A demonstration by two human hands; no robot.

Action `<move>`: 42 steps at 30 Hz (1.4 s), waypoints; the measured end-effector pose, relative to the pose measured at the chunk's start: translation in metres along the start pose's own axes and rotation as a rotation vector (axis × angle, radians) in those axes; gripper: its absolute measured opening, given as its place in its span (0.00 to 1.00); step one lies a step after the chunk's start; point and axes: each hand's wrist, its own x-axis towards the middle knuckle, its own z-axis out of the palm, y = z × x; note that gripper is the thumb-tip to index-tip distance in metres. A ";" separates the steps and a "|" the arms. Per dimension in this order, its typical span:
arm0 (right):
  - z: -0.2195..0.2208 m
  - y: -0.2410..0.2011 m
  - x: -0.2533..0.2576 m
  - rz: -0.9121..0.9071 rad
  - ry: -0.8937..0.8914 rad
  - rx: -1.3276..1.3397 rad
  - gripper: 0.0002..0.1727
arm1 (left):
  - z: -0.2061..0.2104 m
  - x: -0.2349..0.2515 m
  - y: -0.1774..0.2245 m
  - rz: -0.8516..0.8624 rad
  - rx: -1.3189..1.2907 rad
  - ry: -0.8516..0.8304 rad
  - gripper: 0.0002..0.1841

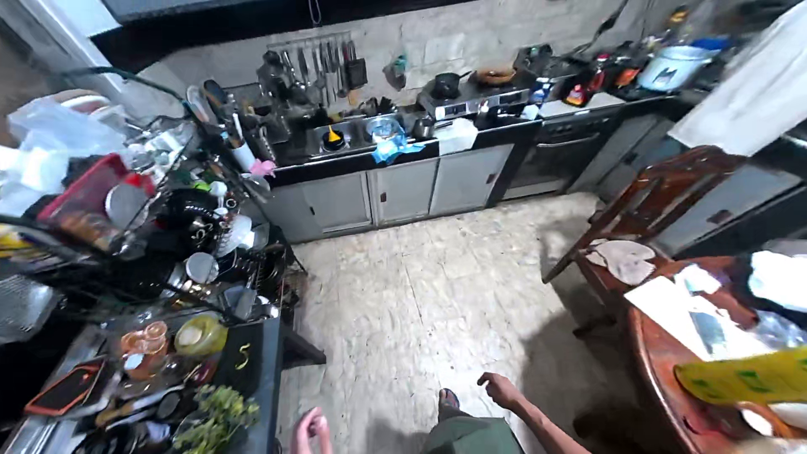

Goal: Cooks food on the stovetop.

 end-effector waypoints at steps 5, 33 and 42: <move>-0.110 0.061 0.041 0.068 0.070 0.128 0.16 | 0.162 0.066 0.083 0.014 -0.047 -0.329 0.15; -0.948 -0.317 0.686 -0.264 0.217 1.121 0.26 | 0.886 0.704 0.343 0.052 -0.093 -0.740 0.19; -1.123 -0.354 0.981 0.001 0.087 1.580 0.37 | 1.057 0.753 0.384 -0.314 -0.247 -0.613 0.15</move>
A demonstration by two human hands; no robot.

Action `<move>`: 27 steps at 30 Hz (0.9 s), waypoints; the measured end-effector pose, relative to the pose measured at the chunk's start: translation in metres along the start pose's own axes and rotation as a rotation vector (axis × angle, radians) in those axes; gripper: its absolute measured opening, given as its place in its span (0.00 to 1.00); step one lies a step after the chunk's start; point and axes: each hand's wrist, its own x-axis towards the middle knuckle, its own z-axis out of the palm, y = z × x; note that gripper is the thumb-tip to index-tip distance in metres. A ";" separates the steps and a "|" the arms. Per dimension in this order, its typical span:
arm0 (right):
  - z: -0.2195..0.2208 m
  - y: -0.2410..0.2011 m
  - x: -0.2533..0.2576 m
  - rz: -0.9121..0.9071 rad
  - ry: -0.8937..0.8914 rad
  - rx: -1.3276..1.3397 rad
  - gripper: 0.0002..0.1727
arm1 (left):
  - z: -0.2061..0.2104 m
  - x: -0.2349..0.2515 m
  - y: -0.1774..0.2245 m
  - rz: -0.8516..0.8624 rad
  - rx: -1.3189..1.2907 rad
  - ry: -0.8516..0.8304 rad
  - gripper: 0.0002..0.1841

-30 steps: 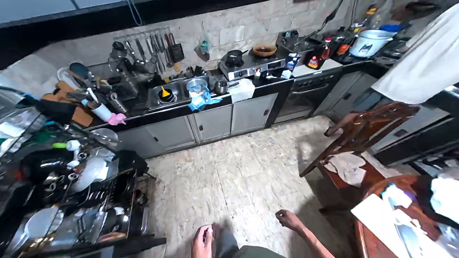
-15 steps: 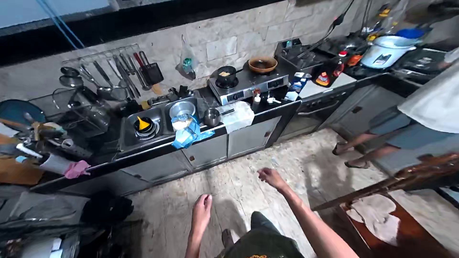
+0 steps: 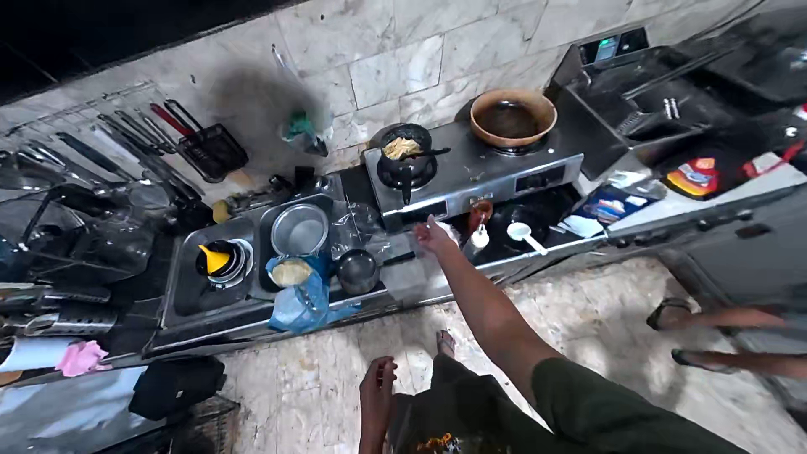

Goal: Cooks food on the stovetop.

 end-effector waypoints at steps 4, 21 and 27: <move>0.003 -0.010 0.025 0.066 -0.001 0.223 0.19 | 0.018 0.043 0.032 -0.044 -0.055 0.033 0.15; 0.008 -0.047 0.010 -0.259 0.221 -1.134 0.27 | 0.048 0.328 0.195 0.035 0.010 -0.091 0.22; 0.044 -0.066 -0.028 -0.320 0.214 -1.748 0.17 | 0.077 0.376 0.213 -0.115 -0.121 -0.166 0.28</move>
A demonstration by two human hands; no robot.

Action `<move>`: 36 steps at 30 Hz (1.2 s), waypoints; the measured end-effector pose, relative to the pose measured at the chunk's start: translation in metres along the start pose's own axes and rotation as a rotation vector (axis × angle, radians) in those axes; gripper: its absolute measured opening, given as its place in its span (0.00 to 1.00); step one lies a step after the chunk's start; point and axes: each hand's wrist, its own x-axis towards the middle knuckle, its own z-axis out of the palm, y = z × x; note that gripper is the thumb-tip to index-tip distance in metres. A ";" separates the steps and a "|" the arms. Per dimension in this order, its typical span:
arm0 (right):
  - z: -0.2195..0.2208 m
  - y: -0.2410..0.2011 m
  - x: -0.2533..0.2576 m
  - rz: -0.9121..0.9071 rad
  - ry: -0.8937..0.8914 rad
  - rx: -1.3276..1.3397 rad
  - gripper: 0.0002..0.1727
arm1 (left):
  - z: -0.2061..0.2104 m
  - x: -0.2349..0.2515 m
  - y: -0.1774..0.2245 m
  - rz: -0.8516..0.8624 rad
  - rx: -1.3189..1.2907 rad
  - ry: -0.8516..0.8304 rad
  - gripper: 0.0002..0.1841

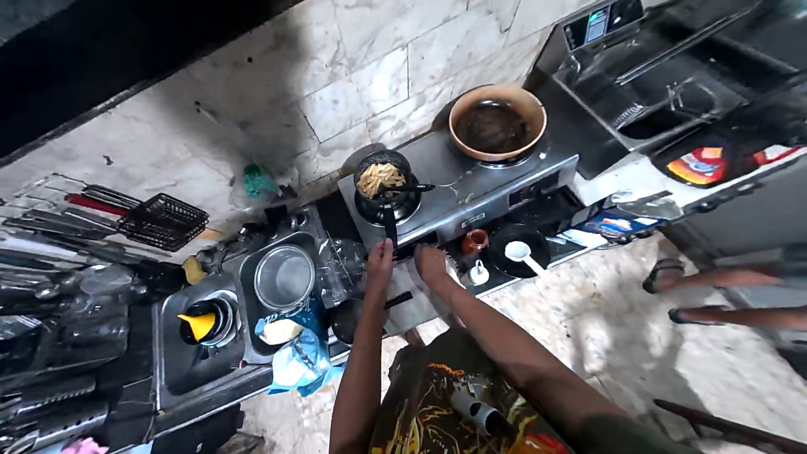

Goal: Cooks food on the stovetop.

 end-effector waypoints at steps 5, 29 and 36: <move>-0.068 0.034 -0.003 -0.022 0.382 0.212 0.19 | 0.021 0.027 0.015 -0.116 -0.111 -0.021 0.30; -0.236 -0.060 0.080 -0.294 0.122 -0.535 0.10 | 0.025 0.073 0.014 -0.171 -0.156 -0.055 0.21; -0.192 -0.063 0.125 -0.492 0.111 -0.504 0.12 | 0.026 0.074 0.017 -0.187 -0.158 -0.075 0.21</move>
